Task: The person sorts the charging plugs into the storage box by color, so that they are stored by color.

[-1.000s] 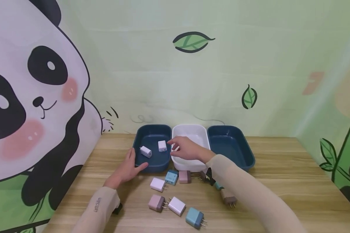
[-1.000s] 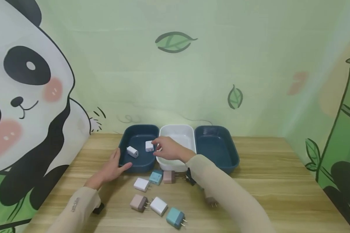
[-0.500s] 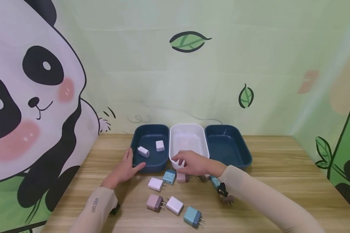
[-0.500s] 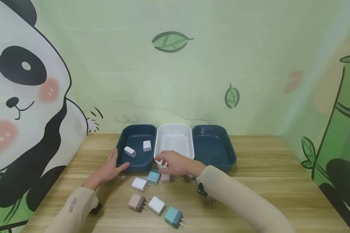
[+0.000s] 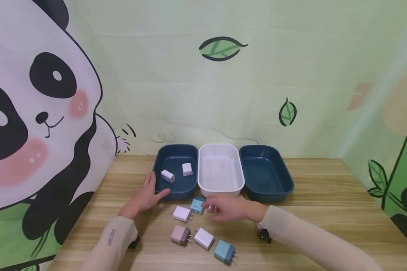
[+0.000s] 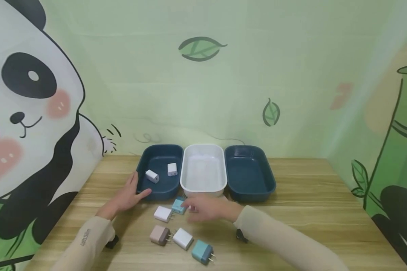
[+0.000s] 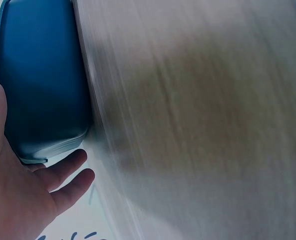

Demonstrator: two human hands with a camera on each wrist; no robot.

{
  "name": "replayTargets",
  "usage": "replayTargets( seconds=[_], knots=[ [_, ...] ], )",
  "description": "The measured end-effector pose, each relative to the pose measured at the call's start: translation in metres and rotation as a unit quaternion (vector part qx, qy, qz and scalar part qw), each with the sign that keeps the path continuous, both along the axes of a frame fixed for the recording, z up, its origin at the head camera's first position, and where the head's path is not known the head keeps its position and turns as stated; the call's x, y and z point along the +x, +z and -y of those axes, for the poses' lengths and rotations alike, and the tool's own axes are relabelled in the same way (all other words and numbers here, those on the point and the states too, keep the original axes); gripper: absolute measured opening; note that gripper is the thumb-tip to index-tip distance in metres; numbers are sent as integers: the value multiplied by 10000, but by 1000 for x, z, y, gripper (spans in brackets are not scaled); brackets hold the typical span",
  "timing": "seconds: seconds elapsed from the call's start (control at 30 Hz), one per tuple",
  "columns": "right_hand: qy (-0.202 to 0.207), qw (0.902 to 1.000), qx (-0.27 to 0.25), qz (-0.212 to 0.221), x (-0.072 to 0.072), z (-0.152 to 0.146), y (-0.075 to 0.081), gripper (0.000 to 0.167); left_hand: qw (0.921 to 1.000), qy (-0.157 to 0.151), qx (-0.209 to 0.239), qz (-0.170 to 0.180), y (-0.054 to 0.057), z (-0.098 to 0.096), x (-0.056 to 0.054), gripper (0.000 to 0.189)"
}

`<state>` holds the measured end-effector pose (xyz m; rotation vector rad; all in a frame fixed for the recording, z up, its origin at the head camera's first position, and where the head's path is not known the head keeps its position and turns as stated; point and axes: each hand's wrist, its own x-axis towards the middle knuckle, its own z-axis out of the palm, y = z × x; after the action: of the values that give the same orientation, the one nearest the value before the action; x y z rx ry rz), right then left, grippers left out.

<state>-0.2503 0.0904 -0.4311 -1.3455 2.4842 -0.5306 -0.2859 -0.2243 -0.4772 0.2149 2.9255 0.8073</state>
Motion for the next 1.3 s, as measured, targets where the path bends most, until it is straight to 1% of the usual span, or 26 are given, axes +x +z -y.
replayTargets(
  seconds=[0.13, 0.3, 0.57, 0.67, 0.77, 0.93, 1.03, 1.3],
  knots=[
    [211, 9996, 152, -86, 7, 3, -5, 44, 10000, 7, 9, 17, -1, -1, -1, 103],
    [435, 9982, 403, 18, 14, 9, -12, 48, 10000, -32, 20, -7, -2, 0, -1, 104],
    [505, 9955, 793, 123, 18, 13, -25, 55, 10000, -28, -6, 88, -2, 0, -2, 106],
    [545, 9946, 879, 22, 20, 15, -28, 56, 9999, 6, 14, 136, -1, 0, -1, 106],
    [505, 9941, 964, -23, 22, 17, -30, 57, 9999, 19, 36, 136, 1, -1, 1, 105],
    [352, 9931, 1114, 136, 26, 22, -29, 56, 9999, 50, 18, 151, 3, -2, 1, 105],
    [306, 9926, 1165, 133, 29, 23, -28, 55, 9998, 70, 9, 180, 4, -3, 2, 105],
    [489, 9926, 1107, 27, 27, 21, -26, 51, 9999, 51, -35, 152, 1, -1, 1, 107]
  ],
)
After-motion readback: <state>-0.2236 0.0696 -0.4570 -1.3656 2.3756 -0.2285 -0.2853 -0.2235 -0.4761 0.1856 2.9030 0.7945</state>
